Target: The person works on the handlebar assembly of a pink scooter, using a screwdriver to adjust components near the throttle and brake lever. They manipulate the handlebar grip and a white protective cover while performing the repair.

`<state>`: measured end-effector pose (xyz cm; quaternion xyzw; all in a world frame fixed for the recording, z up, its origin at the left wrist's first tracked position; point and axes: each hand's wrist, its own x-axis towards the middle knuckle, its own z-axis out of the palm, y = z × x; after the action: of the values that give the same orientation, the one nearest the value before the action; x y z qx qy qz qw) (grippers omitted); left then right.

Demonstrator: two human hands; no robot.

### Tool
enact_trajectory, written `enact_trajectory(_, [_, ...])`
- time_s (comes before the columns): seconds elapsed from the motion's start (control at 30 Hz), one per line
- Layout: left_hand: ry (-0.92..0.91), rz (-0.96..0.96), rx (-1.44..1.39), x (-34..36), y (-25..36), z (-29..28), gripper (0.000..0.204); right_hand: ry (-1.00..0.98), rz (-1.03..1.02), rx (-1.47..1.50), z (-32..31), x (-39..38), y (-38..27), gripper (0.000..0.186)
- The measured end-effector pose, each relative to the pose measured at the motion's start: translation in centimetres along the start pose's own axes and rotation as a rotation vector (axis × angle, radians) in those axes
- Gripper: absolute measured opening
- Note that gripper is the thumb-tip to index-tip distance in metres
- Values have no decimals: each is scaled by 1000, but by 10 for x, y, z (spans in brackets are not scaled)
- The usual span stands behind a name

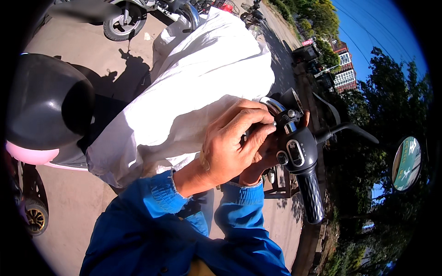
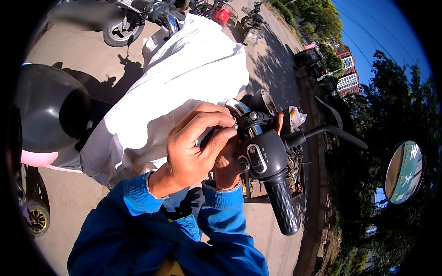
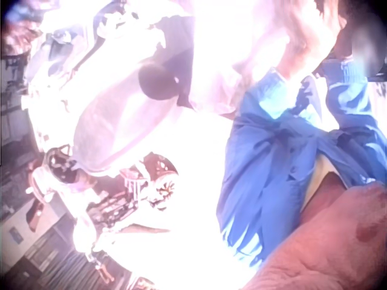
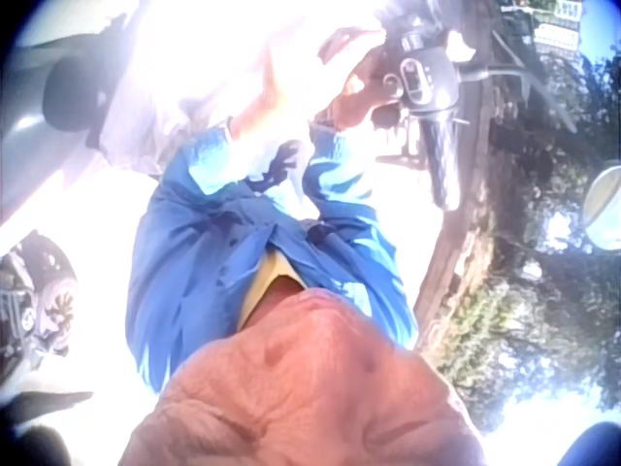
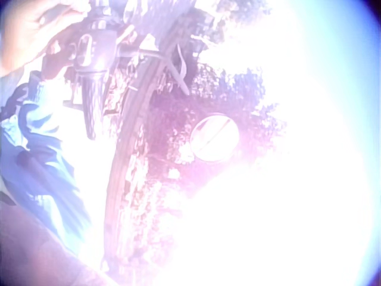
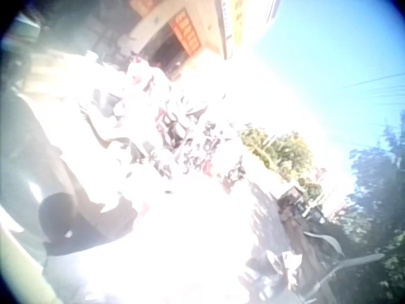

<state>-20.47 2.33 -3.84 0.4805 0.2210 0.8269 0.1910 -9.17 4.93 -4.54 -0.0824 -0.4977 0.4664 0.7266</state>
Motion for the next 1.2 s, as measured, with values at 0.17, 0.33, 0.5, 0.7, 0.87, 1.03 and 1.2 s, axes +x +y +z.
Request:
enact_trajectory(0.17, [4, 80, 28, -4, -6, 0, 27, -163, -11, 45, 8, 6, -3, 73])
enact_trajectory(0.33, [16, 23, -70, -1, -4, 2, 28, -79, -16, 0, 3, 4, -5, 79])
enact_trajectory(0.5, [58, -81, -130, 5, -3, 6, 21, -72, -78, -430, 10, 1, -7, 88])
enact_trajectory(0.7, [8, 50, -56, 0, -9, 1, 16, -80, -170, -715, 11, 0, -6, 84])
enact_trajectory(0.87, [32, -16, -34, -16, -6, -4, 27, -169, -225, -875, 7, 0, -8, 83])
enact_trajectory(1.03, [57, -14, -32, -22, -9, -5, 31, -201, -70, -708, -18, 5, -23, 83])
enact_trajectory(1.2, [35, -31, -80, -8, -10, 3, 32, -287, -13, -746, -33, 45, -52, 75])
